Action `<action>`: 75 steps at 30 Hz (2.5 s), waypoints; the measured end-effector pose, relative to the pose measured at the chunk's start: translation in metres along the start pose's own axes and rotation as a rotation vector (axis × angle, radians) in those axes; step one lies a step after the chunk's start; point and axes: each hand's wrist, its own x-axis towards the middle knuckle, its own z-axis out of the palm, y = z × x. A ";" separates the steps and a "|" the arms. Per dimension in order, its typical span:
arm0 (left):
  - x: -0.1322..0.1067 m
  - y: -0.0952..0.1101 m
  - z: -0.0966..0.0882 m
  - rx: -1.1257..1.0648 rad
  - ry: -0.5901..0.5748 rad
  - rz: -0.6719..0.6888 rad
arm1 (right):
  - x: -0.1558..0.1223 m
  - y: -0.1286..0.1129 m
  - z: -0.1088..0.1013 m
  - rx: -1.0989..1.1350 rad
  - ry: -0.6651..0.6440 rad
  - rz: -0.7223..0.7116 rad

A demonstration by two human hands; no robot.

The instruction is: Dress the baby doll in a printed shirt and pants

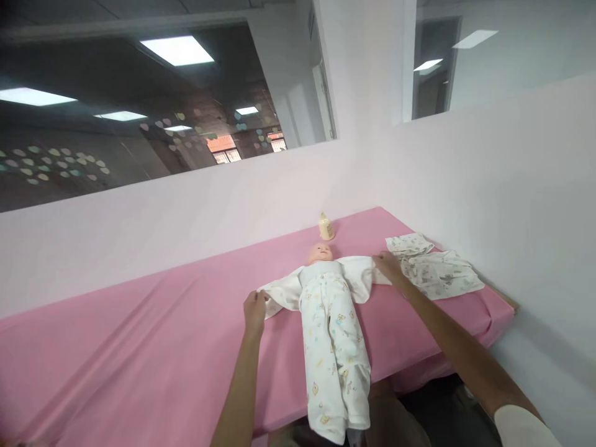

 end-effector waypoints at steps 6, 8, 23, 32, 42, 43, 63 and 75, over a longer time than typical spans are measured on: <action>0.017 -0.023 0.002 0.074 -0.054 -0.024 | 0.006 0.035 0.004 -0.159 0.071 0.116; 0.017 -0.016 0.013 0.102 -0.072 0.048 | 0.001 0.018 0.020 -0.208 0.124 0.021; 0.004 0.009 0.065 0.826 -0.001 0.534 | -0.011 -0.168 0.145 -0.499 -0.335 -0.773; 0.004 -0.017 0.042 0.725 -0.041 0.407 | -0.008 -0.183 0.159 -0.639 -0.378 -0.664; 0.016 -0.041 0.024 0.525 -0.172 0.189 | 0.006 -0.167 0.118 -0.619 -0.328 -0.626; 0.016 -0.041 0.025 0.511 -0.168 0.184 | 0.003 -0.168 0.120 -0.625 -0.314 -0.642; 0.019 -0.052 0.025 0.218 -0.093 0.183 | -0.032 -0.195 0.158 -0.651 -0.178 -0.975; 0.015 -0.043 0.024 0.327 -0.236 0.221 | -0.052 -0.211 0.168 -0.454 -0.175 -0.866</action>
